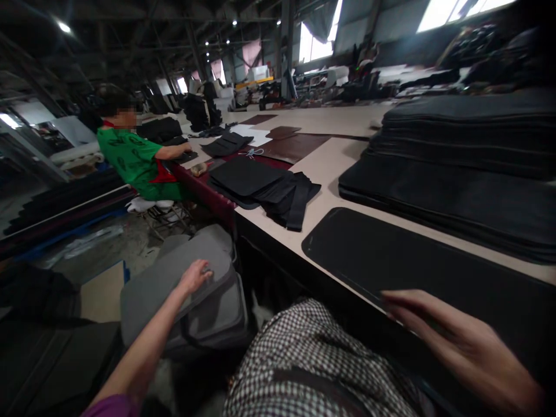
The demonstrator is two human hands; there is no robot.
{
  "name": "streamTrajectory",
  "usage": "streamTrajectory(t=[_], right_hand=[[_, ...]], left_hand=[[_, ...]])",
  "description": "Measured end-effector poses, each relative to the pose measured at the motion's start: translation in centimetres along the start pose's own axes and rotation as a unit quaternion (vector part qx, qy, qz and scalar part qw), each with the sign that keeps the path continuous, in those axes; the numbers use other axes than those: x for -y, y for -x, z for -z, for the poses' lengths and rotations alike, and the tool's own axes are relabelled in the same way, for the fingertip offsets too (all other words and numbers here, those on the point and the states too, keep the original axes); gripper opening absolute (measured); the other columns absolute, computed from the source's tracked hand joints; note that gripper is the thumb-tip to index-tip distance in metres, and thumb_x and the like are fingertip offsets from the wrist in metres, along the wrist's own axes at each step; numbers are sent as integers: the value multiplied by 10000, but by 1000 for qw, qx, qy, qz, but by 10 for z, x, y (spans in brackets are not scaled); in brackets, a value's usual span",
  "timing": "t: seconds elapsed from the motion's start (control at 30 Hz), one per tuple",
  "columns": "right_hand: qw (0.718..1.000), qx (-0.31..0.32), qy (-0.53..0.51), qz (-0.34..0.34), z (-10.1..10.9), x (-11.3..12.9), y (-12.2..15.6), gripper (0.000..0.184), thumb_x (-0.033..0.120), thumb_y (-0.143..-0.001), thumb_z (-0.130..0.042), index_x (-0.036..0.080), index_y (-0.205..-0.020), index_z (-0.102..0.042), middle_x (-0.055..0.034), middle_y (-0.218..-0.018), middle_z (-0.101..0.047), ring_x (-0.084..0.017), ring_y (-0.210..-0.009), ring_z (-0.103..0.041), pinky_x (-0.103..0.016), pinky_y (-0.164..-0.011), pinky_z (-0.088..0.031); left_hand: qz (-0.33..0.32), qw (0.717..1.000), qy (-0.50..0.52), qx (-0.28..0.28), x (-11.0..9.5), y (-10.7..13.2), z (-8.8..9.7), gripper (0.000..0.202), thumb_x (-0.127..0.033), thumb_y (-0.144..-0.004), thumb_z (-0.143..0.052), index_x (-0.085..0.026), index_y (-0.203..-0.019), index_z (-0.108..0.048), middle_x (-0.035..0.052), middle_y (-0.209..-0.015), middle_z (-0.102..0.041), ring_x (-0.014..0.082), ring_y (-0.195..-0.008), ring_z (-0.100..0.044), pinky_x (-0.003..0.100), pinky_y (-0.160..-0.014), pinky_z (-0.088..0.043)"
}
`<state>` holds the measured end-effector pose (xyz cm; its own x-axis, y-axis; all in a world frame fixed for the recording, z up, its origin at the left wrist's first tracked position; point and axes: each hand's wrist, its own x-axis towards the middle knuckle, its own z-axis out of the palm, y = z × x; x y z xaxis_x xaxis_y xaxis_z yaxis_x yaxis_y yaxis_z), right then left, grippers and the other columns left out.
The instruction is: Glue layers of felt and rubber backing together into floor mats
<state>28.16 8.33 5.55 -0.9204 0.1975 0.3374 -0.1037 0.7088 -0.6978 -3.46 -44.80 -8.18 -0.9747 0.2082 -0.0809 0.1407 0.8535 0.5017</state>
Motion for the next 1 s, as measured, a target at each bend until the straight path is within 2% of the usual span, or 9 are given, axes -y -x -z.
streamTrajectory(t=[0.1, 0.2, 0.33, 0.43, 0.63, 0.8, 1.0], right_hand=[[995, 94, -42, 13, -19, 7, -5, 257, 458, -935, -602, 328, -1131, -707, -61, -1037, -735, -200, -883, -732, -240, -732, -613], [993, 114, -40, 2, -28, 11, -5, 244, 408, -945, -594, 310, -1142, -703, -53, -1063, -730, -205, -912, -728, -250, -768, -614], [991, 131, -34, -15, -36, 7, -8, 255, 391, -960, -577, 282, -1158, -695, -72, -1065, -726, -213, -927, -721, -261, -784, -609], [988, 145, -41, -12, -48, 7, -17, 257, 386, -970, -566, 264, -1158, -692, -78, -1083, -714, -207, -935, -712, -269, -804, -599], [978, 196, -72, 2, -84, 35, -45, 272, 370, -1019, -464, 254, -1127, -685, -69, -1091, -700, -197, -994, -676, -288, -857, -555], [957, 278, -78, 17, -127, 53, -77, 259, 354, -1025, -452, 261, -1146, -663, -42, -1093, -696, -180, -1000, -662, -291, -883, -521], [930, 354, -86, 47, -202, 68, -115, 251, 271, -977, -501, 239, -1150, -681, -45, -1121, -707, -205, -1020, -659, -309, -910, -487]], left_hand=[[-4, 996, -88, -12, -19, -11, -32, 431, -340, -840, -699, -190, -1231, -595, 125, -1335, -562, 301, -1291, -475, 460, -1064, -400], [9, 989, -150, -13, -28, -26, -45, 455, -363, -846, -700, -163, -1235, -576, 138, -1365, -520, 328, -1289, -460, 526, -1049, -402], [7, 984, -178, 15, -25, -39, -43, 292, -377, -911, -645, -157, -1103, -634, 95, -1238, -606, 259, -1161, -564, 492, -998, -468], [5, 986, -165, 29, -17, -44, -40, 257, -383, -941, -613, -155, -1056, -650, 78, -1143, -650, 222, -1065, -617, 457, -954, -507], [44, 996, -72, 22, 11, -53, -29, 273, -419, -932, -627, -161, -1011, -670, 53, -1004, -691, 192, -929, -663, 390, -853, -547], [40, 998, 47, 6, 33, -50, -23, 321, -449, -932, -616, -135, -962, -674, 33, -906, -705, 161, -789, -666, 339, -749, -557], [-22, 993, 107, -40, 28, -44, -26, 194, -345, -901, -589, -165, -891, -660, 26, -880, -684, 155, -813, -639, 309, -785, -516]])
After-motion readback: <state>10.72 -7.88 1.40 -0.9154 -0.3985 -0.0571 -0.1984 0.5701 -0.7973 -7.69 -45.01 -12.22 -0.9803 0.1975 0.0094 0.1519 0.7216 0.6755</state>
